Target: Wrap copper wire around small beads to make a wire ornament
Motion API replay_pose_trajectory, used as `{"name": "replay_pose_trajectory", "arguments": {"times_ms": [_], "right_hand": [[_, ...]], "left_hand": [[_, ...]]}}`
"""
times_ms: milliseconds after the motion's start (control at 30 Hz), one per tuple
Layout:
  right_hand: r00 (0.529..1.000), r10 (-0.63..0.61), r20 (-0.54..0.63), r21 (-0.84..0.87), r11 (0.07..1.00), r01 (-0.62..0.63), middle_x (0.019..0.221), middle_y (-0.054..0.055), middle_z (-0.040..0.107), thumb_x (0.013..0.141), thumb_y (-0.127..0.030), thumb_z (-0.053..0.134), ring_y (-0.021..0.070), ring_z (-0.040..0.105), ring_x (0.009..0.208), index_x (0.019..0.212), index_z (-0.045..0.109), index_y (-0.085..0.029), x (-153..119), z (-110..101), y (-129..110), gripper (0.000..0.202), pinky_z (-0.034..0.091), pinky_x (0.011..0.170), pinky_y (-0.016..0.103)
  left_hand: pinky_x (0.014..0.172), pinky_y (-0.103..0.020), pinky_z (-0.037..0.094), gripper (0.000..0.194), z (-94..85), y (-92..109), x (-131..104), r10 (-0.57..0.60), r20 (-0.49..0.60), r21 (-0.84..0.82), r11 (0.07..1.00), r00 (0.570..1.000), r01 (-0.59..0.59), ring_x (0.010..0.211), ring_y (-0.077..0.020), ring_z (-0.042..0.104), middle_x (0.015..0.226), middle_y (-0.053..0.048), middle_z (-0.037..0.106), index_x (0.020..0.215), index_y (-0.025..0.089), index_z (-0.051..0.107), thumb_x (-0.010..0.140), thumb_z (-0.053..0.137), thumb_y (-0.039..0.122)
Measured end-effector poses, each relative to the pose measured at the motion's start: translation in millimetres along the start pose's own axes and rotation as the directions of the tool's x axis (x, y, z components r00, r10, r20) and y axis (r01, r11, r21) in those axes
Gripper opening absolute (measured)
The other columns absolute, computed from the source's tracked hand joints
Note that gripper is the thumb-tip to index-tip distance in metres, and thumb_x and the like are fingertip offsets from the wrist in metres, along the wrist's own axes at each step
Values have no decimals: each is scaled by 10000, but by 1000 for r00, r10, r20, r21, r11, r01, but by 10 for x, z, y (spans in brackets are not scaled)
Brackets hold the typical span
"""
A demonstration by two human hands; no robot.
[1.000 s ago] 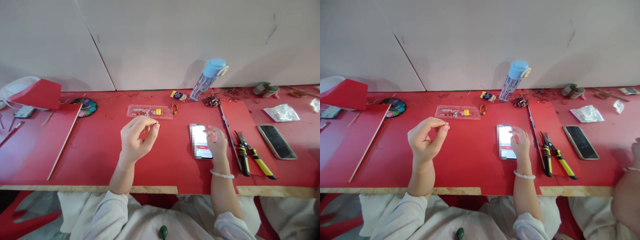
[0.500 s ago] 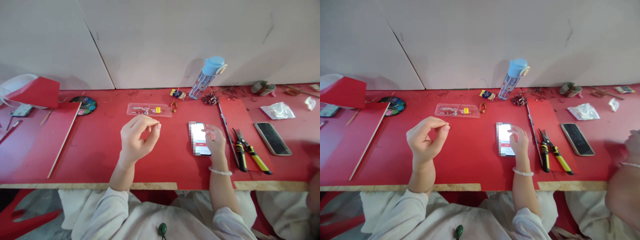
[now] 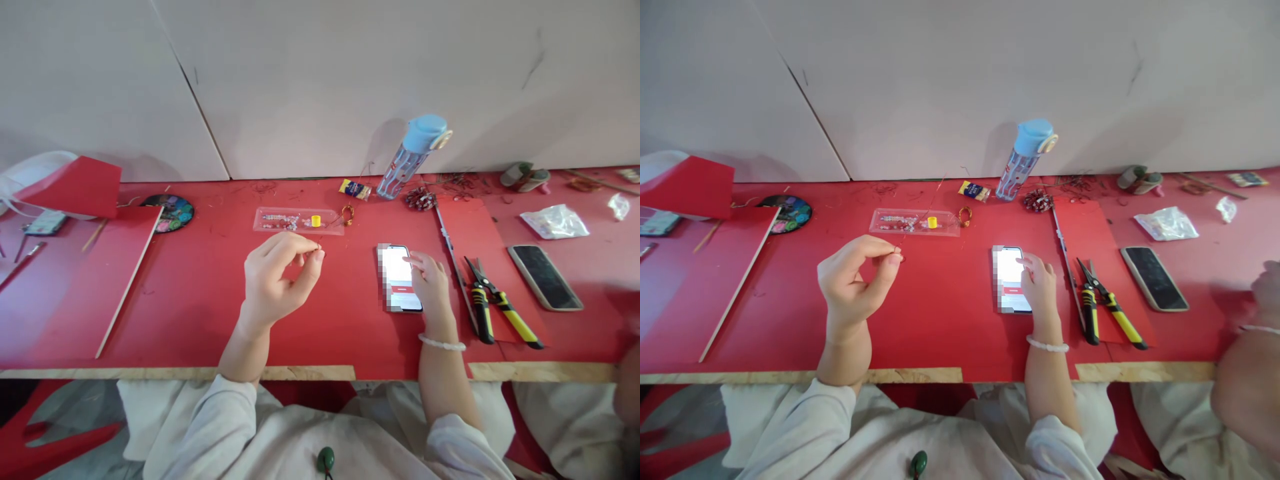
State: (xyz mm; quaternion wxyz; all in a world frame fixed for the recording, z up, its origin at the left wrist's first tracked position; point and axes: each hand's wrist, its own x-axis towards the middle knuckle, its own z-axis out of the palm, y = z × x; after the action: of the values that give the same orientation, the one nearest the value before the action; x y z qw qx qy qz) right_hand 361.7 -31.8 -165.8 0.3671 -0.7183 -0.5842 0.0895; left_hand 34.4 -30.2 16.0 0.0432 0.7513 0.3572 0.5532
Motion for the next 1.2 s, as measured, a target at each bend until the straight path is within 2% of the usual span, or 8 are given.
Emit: {"name": "replay_pose_trajectory", "arguments": {"times_ms": [233,567,900,1200], "right_hand": [[1000,-13,16,-3,1000,13,1068,69,807,774,-170,437,289,606,900,1100,663,-240,-4,38,35,403,495,857,461],[1000,-28,0,4,1000,28,1050,62,791,777,-130,426,286,611,911,1103,663,-262,-14,73,79,424,476,869,459],[999,-43,14,-2,999,43,1059,55,783,780,-132,425,271,631,943,1148,644,-268,-1,130,115,449,470,901,460],[998,-64,-8,-12,998,64,1050,68,796,782,-173,452,275,612,887,1132,640,-257,5,137,116,406,475,885,472]], "left_hand": [[550,-193,493,130,7,8,-1,1,19,-14,1000,1000,-1,582,-80,576,695,35,680,814,207,614,921,630,135],[541,-182,481,130,7,-11,21,40,3,-34,999,999,-40,571,-73,561,689,34,675,814,200,610,902,646,111],[545,-186,484,131,9,1,15,33,14,-32,999,999,-32,581,-77,570,686,34,676,811,201,610,906,645,117],[532,-196,476,129,-10,-7,22,32,-5,-17,999,999,-32,570,-81,571,683,30,678,809,199,620,906,648,119]]}}
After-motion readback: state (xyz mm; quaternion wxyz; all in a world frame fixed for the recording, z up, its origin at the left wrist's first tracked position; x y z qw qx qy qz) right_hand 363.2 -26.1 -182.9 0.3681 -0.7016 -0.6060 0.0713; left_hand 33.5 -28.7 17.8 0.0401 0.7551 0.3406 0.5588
